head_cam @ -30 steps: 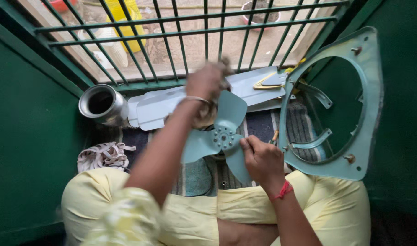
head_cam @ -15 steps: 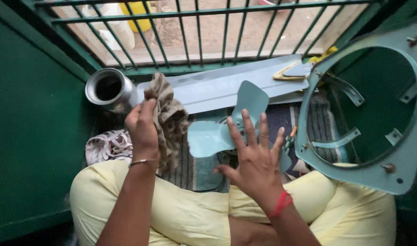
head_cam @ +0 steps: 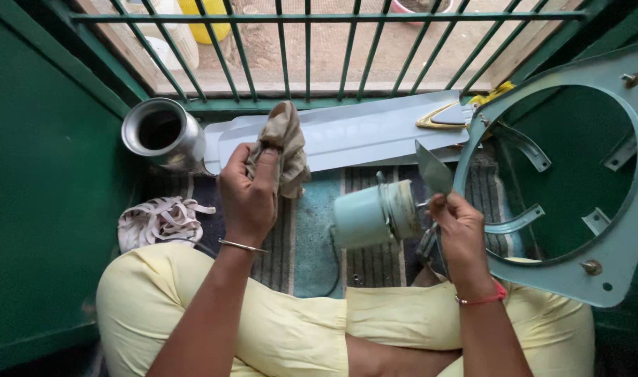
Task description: The person wipes the blades and central hub of a ceiling fan with a cloth, then uses a screwdriver to loosen and remove the fan blades and the front cage. The person continues to wipe the motor housing and removes the rear cover, exposing the internal wiring.
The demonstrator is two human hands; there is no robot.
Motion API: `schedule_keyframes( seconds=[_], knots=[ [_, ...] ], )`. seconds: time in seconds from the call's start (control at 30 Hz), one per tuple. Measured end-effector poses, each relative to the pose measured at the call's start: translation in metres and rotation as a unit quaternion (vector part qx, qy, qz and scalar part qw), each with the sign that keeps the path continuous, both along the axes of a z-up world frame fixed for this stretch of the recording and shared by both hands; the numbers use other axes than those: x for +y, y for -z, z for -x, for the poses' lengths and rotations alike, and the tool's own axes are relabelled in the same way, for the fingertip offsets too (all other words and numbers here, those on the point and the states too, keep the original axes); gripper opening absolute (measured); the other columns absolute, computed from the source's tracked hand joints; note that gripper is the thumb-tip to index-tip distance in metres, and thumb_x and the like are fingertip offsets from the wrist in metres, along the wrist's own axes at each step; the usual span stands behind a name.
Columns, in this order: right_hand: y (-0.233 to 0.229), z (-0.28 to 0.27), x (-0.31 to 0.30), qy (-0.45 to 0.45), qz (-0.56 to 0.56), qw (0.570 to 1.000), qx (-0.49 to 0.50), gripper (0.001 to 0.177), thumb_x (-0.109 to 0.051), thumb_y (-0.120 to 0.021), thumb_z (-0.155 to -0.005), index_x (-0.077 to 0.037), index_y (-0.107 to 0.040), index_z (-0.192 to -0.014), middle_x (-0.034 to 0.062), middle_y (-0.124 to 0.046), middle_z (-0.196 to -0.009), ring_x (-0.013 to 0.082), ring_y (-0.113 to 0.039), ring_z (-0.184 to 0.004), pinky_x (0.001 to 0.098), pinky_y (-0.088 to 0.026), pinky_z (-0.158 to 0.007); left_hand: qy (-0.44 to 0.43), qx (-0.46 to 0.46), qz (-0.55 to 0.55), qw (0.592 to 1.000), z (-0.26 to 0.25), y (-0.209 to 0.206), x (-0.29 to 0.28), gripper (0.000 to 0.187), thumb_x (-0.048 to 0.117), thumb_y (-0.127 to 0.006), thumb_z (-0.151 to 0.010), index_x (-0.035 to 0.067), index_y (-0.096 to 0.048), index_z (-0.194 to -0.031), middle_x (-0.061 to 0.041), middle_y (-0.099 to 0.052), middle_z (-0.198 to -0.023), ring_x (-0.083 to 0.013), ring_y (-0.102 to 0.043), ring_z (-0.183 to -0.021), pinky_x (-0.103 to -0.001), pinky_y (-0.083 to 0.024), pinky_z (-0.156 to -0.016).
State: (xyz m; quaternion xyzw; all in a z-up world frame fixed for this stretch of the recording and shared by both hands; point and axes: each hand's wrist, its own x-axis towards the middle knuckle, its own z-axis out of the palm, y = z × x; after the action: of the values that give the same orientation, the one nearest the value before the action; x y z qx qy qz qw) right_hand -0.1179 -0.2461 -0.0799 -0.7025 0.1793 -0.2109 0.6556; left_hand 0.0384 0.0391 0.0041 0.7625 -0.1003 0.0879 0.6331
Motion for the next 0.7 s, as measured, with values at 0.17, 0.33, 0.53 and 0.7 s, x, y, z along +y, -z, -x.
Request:
schedule_keyframes(
  seconds=[0.17,0.33,0.53,0.7],
  knots=[
    [0.033,-0.002,0.011,0.003,-0.184,0.978,0.102,0.022,-0.03,-0.064,-0.102,-0.008,-0.064,-0.106,-0.0018,-0.064,-0.093,0.0123,-0.068,-0.088,0.0317,-0.05,-0.071,0.009,0.014,-0.03,0.999,0.002,-0.003,-0.001,0.031,0.033,-0.066,-0.096,0.002,-0.067,-0.09,-0.003,-0.068,-0.071,-0.0102,-0.062,-0.065,-0.029,-0.05,-0.059],
    [0.022,-0.022,0.046,-0.047,-0.056,0.995,0.074,0.04,-0.034,-0.065,-0.102,-0.007,-0.068,-0.132,-0.0057,-0.063,-0.097,0.0061,-0.056,-0.09,0.0251,-0.047,-0.08,0.059,-0.11,-0.142,0.982,0.021,-0.004,-0.004,0.028,0.028,-0.065,-0.091,0.001,-0.07,-0.087,-0.015,-0.07,-0.105,-0.0252,-0.07,-0.087,-0.035,-0.056,-0.072],
    [-0.017,-0.02,0.07,-0.027,0.111,0.976,0.185,0.044,-0.035,-0.06,-0.107,-0.013,-0.065,-0.144,0.0109,-0.072,-0.105,0.0099,-0.057,-0.094,0.0296,-0.05,-0.082,-0.004,-0.053,-0.235,0.971,0.014,0.0,-0.014,0.027,0.027,-0.064,-0.089,0.002,-0.068,-0.1,-0.015,-0.064,-0.133,-0.0312,-0.07,-0.105,-0.042,-0.055,-0.089],
    [-0.039,-0.021,0.085,0.001,0.307,0.946,0.107,0.033,-0.032,-0.06,-0.105,-0.012,-0.068,-0.13,0.0175,-0.076,-0.112,0.0098,-0.061,-0.1,0.032,-0.052,-0.085,0.048,0.082,-0.463,0.881,0.001,0.008,-0.002,0.048,0.022,-0.064,-0.08,0.014,-0.065,-0.128,-0.01,-0.061,-0.136,-0.0315,-0.053,-0.132,-0.059,-0.026,-0.114]
  ],
)
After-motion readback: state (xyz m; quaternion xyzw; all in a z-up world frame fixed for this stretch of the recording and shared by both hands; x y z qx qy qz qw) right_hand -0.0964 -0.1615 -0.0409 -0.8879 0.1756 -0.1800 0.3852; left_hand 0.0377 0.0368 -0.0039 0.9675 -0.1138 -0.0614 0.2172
